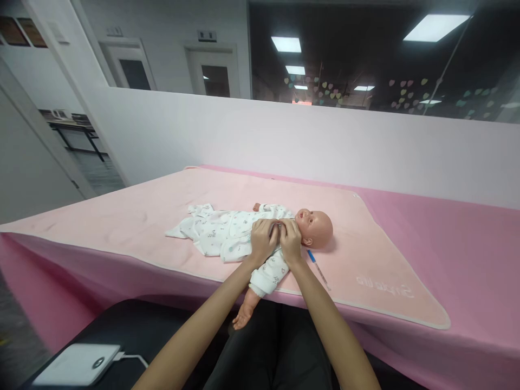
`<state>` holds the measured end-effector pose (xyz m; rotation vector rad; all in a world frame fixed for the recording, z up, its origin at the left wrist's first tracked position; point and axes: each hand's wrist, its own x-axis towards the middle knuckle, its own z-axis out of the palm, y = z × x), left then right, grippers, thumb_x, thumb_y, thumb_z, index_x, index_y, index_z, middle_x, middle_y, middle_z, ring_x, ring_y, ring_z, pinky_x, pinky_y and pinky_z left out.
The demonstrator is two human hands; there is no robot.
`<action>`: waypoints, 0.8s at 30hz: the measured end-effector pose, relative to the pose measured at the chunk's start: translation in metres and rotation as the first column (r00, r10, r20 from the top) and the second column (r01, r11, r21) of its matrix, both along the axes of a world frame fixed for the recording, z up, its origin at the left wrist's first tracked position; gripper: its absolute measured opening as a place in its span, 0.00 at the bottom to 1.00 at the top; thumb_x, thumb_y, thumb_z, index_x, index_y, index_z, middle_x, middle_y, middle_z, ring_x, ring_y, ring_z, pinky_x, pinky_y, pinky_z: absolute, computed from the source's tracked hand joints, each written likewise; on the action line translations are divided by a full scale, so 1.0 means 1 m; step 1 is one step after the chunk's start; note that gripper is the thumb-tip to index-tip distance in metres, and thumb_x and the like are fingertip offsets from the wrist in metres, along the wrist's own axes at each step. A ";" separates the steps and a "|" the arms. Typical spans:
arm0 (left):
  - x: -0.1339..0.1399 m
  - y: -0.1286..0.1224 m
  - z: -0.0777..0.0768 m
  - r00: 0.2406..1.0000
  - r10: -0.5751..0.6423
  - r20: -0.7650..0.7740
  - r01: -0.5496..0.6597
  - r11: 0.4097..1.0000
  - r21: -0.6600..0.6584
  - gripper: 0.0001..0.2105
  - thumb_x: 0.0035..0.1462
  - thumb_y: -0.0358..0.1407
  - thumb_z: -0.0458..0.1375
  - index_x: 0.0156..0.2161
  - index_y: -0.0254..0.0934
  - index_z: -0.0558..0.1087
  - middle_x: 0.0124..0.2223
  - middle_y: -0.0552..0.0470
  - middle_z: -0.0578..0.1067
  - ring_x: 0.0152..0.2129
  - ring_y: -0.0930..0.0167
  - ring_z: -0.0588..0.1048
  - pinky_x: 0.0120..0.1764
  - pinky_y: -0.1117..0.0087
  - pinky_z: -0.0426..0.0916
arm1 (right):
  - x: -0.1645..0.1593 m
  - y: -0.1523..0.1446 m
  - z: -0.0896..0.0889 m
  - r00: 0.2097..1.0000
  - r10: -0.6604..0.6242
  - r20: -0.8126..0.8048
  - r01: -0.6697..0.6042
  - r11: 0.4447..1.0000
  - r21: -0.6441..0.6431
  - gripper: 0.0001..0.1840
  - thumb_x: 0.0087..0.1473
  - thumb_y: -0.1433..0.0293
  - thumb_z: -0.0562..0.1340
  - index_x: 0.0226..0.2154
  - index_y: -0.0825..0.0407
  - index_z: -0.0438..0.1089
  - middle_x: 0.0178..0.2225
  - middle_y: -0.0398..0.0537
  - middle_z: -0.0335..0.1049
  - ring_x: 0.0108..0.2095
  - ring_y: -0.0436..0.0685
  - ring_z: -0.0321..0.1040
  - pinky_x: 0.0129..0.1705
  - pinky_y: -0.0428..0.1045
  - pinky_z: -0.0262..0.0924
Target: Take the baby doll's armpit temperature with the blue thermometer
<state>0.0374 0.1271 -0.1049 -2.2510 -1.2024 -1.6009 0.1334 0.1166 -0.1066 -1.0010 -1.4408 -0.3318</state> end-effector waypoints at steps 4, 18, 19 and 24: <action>-0.001 0.001 0.001 1.000 -0.011 -0.015 0.012 1.000 0.021 0.08 0.57 0.31 0.48 0.35 0.37 0.69 0.32 0.50 0.73 0.32 0.68 0.68 0.38 0.66 0.58 | 0.001 0.002 -0.003 1.000 -0.001 0.010 0.001 1.000 -0.003 0.11 0.58 0.72 0.50 0.33 0.51 0.67 0.31 0.48 0.69 0.34 0.53 0.66 0.38 0.49 0.63; -0.006 -0.004 0.005 0.993 -0.108 0.048 0.095 0.970 0.224 0.06 0.55 0.29 0.50 0.34 0.37 0.70 0.30 0.52 0.74 0.30 0.70 0.68 0.36 0.67 0.59 | 0.000 -0.003 -0.004 1.000 -0.025 -0.013 0.026 0.998 0.051 0.11 0.58 0.74 0.47 0.40 0.52 0.62 0.35 0.50 0.65 0.37 0.54 0.63 0.41 0.52 0.61; -0.009 -0.003 0.006 0.993 -0.111 0.046 0.097 0.967 0.237 0.06 0.54 0.29 0.50 0.34 0.37 0.70 0.29 0.52 0.74 0.29 0.70 0.68 0.36 0.68 0.59 | 0.001 -0.001 -0.005 0.999 -0.039 -0.017 0.040 0.997 0.060 0.11 0.58 0.75 0.47 0.40 0.52 0.61 0.35 0.50 0.64 0.37 0.54 0.63 0.41 0.52 0.61; -0.028 0.006 0.009 0.984 -0.023 0.175 -0.021 0.970 0.244 0.07 0.53 0.27 0.49 0.31 0.37 0.69 0.27 0.52 0.73 0.27 0.70 0.68 0.35 0.67 0.59 | 0.007 0.004 -0.006 0.998 -0.069 -0.013 0.070 0.992 0.108 0.12 0.57 0.75 0.46 0.40 0.52 0.61 0.35 0.51 0.64 0.38 0.55 0.63 0.42 0.52 0.61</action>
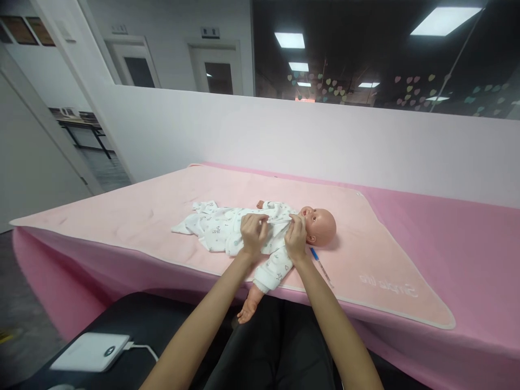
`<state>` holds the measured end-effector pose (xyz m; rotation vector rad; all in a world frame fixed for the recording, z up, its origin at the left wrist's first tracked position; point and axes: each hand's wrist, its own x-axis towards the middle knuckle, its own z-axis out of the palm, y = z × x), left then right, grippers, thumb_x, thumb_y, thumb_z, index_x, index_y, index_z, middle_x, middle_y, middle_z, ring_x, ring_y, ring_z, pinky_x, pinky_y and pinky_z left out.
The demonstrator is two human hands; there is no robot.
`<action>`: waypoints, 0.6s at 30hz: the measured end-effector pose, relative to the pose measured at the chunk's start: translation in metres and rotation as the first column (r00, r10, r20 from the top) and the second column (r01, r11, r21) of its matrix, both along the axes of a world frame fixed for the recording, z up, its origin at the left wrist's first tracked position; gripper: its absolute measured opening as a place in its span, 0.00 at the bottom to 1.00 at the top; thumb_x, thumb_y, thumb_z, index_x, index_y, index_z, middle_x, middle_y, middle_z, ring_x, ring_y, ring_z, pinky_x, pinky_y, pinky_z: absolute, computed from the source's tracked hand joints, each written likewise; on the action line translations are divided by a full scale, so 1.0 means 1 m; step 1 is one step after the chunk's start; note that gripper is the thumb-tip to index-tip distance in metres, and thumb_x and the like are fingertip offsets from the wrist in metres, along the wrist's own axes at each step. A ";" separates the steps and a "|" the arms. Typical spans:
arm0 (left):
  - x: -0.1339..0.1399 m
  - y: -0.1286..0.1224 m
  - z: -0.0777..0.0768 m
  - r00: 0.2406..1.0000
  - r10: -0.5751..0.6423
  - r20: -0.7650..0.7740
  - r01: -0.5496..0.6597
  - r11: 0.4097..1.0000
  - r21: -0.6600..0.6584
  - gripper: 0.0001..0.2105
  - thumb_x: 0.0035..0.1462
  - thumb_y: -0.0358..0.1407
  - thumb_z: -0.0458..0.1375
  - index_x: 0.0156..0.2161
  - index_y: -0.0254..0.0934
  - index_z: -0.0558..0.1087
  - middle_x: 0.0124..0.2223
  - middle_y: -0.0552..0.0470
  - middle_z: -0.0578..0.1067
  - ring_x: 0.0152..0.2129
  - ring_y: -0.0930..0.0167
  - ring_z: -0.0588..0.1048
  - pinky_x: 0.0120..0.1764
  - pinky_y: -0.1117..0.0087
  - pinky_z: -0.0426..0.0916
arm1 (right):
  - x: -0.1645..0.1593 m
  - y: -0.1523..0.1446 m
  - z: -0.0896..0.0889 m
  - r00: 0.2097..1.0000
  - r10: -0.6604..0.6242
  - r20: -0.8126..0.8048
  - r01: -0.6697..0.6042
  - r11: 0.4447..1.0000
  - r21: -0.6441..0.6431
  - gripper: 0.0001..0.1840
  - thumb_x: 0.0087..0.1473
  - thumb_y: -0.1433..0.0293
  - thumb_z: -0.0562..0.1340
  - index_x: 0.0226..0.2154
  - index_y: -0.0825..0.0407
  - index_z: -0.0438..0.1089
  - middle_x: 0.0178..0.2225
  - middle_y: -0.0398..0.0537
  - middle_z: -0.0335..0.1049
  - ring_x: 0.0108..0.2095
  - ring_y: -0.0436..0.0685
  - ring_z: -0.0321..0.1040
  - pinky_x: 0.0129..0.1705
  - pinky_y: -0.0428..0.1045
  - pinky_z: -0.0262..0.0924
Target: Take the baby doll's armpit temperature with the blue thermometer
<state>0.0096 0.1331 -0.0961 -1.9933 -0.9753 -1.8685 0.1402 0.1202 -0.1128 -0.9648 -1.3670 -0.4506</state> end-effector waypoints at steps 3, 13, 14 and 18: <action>-0.007 0.003 0.000 0.995 0.081 0.053 -0.075 0.993 -0.093 0.07 0.52 0.27 0.49 0.30 0.37 0.69 0.28 0.51 0.73 0.29 0.69 0.68 0.36 0.66 0.59 | 0.000 -0.001 0.001 1.000 -0.002 0.016 0.002 1.000 0.014 0.12 0.57 0.76 0.46 0.39 0.52 0.62 0.35 0.51 0.64 0.38 0.55 0.63 0.42 0.52 0.61; -0.003 -0.007 -0.005 0.973 -0.047 -0.228 -0.017 0.963 -0.268 0.03 0.46 0.29 0.51 0.29 0.38 0.65 0.31 0.52 0.72 0.32 0.67 0.66 0.38 0.65 0.57 | -0.004 -0.018 0.007 0.963 0.078 0.258 -0.018 0.974 -0.227 0.09 0.56 0.68 0.52 0.31 0.52 0.67 0.32 0.47 0.64 0.30 0.51 0.63 0.29 0.44 0.56; -0.003 -0.007 -0.005 0.972 -0.052 -0.229 -0.013 0.962 -0.271 0.03 0.46 0.29 0.51 0.28 0.38 0.65 0.30 0.52 0.71 0.31 0.67 0.66 0.38 0.65 0.57 | -0.005 -0.019 0.007 0.961 0.083 0.263 -0.020 0.972 -0.236 0.09 0.55 0.67 0.53 0.30 0.52 0.67 0.31 0.47 0.64 0.29 0.50 0.62 0.28 0.44 0.55; -0.002 -0.006 -0.005 0.980 -0.070 -0.187 0.016 0.962 -0.273 0.02 0.48 0.29 0.49 0.28 0.38 0.63 0.29 0.53 0.71 0.29 0.69 0.66 0.38 0.65 0.57 | -0.006 -0.019 0.007 0.962 0.077 0.263 -0.006 0.966 -0.258 0.08 0.53 0.68 0.55 0.26 0.52 0.65 0.28 0.45 0.65 0.27 0.49 0.61 0.27 0.44 0.53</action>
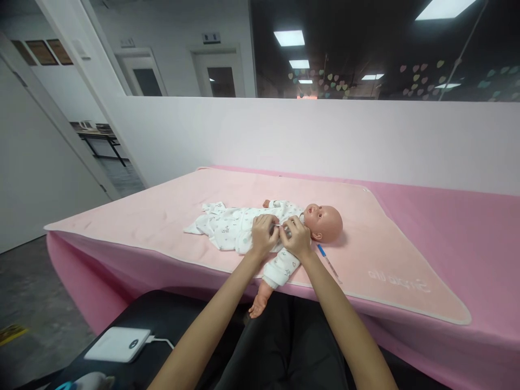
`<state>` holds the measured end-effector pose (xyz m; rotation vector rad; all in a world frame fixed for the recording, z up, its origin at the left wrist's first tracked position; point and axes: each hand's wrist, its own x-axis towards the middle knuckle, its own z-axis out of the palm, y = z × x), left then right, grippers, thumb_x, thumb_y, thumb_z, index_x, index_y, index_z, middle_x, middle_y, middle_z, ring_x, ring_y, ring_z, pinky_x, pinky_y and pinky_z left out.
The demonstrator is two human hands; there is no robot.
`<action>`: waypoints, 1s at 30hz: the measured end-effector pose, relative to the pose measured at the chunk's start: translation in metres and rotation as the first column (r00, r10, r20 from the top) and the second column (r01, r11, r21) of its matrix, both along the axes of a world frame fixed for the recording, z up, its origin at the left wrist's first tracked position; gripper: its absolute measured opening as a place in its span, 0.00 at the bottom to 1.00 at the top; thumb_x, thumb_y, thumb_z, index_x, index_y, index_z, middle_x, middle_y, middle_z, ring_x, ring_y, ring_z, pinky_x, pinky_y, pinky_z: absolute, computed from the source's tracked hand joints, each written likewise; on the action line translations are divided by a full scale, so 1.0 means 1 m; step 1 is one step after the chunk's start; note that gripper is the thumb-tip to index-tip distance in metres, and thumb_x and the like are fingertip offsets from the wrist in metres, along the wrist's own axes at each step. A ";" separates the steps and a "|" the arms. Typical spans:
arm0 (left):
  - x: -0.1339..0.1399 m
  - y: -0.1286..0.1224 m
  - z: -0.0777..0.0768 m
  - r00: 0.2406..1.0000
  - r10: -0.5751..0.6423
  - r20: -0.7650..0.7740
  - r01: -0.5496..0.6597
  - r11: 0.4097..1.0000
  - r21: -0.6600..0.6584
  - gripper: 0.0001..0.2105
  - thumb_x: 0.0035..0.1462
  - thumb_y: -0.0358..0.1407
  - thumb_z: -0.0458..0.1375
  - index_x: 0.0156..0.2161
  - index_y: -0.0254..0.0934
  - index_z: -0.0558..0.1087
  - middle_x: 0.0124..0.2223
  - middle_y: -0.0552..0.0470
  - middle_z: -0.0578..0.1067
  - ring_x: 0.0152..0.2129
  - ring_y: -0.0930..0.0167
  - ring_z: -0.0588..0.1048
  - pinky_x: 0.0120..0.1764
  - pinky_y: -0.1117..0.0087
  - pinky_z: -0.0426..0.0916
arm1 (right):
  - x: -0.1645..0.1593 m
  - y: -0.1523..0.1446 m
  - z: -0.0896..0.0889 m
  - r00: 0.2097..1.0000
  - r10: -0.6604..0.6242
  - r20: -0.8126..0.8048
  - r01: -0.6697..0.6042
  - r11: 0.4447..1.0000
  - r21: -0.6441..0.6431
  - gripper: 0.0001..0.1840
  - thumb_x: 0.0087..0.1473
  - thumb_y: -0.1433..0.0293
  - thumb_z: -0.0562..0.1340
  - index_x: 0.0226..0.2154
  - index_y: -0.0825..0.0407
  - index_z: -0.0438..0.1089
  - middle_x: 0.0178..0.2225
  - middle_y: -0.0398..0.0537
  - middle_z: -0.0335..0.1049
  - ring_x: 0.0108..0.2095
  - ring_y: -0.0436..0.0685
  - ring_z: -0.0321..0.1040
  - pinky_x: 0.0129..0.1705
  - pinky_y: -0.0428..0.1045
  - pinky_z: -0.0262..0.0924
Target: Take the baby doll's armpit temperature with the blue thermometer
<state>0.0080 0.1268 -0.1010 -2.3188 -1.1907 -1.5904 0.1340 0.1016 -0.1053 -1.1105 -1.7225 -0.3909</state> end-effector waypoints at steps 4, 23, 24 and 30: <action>0.003 0.000 -0.001 0.993 0.014 0.118 -0.012 1.000 -0.016 0.04 0.52 0.29 0.47 0.29 0.38 0.63 0.29 0.53 0.71 0.28 0.70 0.67 0.39 0.66 0.57 | -0.001 0.002 -0.001 1.000 -0.030 -0.008 0.029 0.999 -0.027 0.11 0.56 0.69 0.52 0.25 0.52 0.65 0.25 0.44 0.66 0.25 0.49 0.61 0.26 0.44 0.51; 0.003 0.003 -0.004 0.999 0.002 0.050 -0.004 0.999 0.041 0.06 0.47 0.27 0.51 0.30 0.38 0.68 0.29 0.54 0.74 0.29 0.69 0.69 0.37 0.67 0.59 | 0.002 0.012 -0.009 0.993 -0.104 -0.063 0.101 0.994 -0.051 0.17 0.59 0.63 0.50 0.26 0.53 0.66 0.20 0.45 0.69 0.19 0.49 0.62 0.22 0.43 0.47; 0.003 0.003 -0.004 0.998 0.004 0.058 -0.007 0.999 0.046 0.05 0.47 0.27 0.51 0.30 0.38 0.68 0.29 0.54 0.74 0.29 0.70 0.69 0.37 0.67 0.59 | 0.002 0.012 -0.009 0.993 -0.100 -0.065 0.097 0.994 -0.050 0.17 0.59 0.63 0.49 0.26 0.53 0.66 0.20 0.45 0.69 0.19 0.49 0.63 0.22 0.44 0.47; 0.003 0.003 -0.005 0.994 0.004 0.105 -0.007 0.999 0.031 0.05 0.49 0.28 0.50 0.28 0.38 0.67 0.27 0.54 0.73 0.27 0.70 0.68 0.36 0.67 0.59 | 0.002 0.009 -0.006 0.996 -0.025 -0.084 0.021 0.998 -0.059 0.15 0.57 0.62 0.53 0.26 0.52 0.68 0.22 0.43 0.71 0.21 0.49 0.66 0.24 0.43 0.51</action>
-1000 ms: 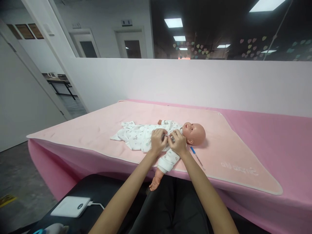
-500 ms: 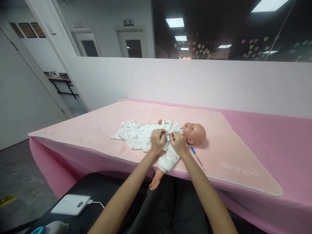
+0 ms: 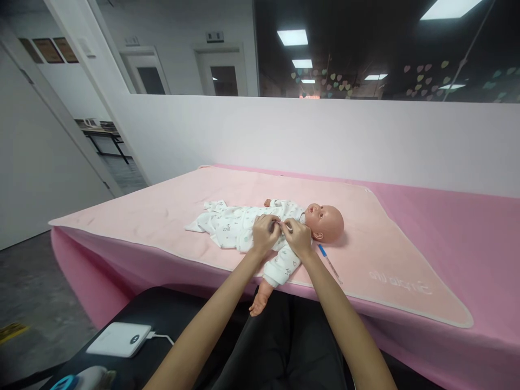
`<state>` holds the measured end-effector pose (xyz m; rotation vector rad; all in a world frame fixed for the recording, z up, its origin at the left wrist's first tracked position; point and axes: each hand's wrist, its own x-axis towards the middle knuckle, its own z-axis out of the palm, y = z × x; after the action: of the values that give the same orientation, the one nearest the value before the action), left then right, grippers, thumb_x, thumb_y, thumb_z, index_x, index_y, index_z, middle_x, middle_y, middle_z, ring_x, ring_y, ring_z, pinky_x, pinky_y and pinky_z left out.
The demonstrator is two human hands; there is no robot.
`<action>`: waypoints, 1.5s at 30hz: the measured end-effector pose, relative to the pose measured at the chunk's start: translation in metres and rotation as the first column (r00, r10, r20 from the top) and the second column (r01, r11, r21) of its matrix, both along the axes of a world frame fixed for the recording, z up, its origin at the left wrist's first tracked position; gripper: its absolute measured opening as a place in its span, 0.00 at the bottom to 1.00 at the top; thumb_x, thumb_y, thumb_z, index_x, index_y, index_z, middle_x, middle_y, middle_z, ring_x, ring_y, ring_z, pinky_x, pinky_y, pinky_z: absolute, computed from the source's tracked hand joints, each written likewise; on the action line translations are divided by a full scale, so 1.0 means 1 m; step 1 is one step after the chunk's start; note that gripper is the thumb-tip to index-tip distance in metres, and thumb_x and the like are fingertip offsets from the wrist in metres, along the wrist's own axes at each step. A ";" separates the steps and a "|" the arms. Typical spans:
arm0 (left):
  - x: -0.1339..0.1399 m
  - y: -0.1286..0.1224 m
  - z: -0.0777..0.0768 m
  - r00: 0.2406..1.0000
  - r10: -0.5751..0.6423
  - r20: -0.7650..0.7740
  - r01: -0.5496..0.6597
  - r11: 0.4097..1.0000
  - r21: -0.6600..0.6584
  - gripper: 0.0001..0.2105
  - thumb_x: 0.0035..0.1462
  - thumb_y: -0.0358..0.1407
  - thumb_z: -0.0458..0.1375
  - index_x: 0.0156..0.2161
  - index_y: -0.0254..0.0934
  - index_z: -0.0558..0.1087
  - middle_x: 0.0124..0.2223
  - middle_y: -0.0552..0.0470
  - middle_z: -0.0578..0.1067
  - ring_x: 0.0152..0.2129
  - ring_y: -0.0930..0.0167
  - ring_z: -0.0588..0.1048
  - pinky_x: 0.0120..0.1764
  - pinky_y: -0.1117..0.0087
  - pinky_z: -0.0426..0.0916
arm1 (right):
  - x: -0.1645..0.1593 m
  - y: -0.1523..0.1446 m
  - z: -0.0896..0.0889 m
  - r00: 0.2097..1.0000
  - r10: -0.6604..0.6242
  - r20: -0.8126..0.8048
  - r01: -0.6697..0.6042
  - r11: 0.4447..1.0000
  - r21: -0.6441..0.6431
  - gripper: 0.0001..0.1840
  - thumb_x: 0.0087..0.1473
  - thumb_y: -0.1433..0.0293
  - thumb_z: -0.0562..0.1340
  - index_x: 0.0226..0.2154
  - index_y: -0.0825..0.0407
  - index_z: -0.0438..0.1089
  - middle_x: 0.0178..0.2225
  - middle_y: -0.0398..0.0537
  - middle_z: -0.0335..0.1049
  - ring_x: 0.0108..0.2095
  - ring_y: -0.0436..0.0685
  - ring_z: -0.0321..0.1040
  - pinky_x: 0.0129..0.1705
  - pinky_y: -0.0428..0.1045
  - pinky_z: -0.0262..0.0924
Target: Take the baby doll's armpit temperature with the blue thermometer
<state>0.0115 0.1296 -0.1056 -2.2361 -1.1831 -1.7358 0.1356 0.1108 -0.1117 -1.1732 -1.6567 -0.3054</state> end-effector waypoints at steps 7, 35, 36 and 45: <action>0.001 -0.002 0.002 1.000 -0.016 -0.004 0.016 0.999 -0.050 0.07 0.50 0.27 0.49 0.28 0.38 0.67 0.28 0.54 0.74 0.28 0.70 0.68 0.36 0.67 0.59 | 0.000 0.001 -0.003 0.998 -0.005 0.069 0.004 1.000 0.014 0.08 0.53 0.67 0.55 0.29 0.51 0.69 0.23 0.43 0.71 0.24 0.50 0.67 0.26 0.44 0.52; 0.003 -0.001 0.001 0.998 0.039 -0.055 -0.040 0.999 -0.029 0.07 0.51 0.30 0.52 0.37 0.37 0.67 0.34 0.51 0.73 0.33 0.68 0.69 0.39 0.66 0.58 | 0.000 0.000 -0.001 0.997 -0.024 0.070 0.017 0.995 0.102 0.12 0.58 0.67 0.52 0.30 0.53 0.69 0.24 0.44 0.73 0.22 0.50 0.67 0.24 0.44 0.51; 0.003 -0.001 0.001 0.998 0.042 -0.053 -0.043 0.999 -0.027 0.07 0.51 0.30 0.52 0.38 0.37 0.67 0.34 0.51 0.73 0.33 0.68 0.69 0.39 0.66 0.58 | 0.000 0.000 -0.001 0.997 -0.025 0.072 0.017 0.993 0.114 0.12 0.58 0.67 0.53 0.30 0.53 0.69 0.24 0.44 0.73 0.22 0.50 0.67 0.24 0.44 0.51; -0.018 -0.006 0.003 0.974 -0.012 -0.224 0.000 0.999 -0.053 0.04 0.53 0.31 0.51 0.34 0.37 0.67 0.35 0.51 0.71 0.34 0.68 0.67 0.39 0.67 0.59 | 0.000 0.001 -0.002 0.994 -0.037 0.100 0.023 0.990 0.139 0.11 0.57 0.68 0.54 0.30 0.54 0.69 0.24 0.44 0.72 0.21 0.48 0.67 0.24 0.43 0.51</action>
<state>-0.0067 0.1234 -0.1022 -2.3904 -1.1847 -1.4210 0.1358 0.1114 -0.1140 -1.0951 -1.6794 -0.4986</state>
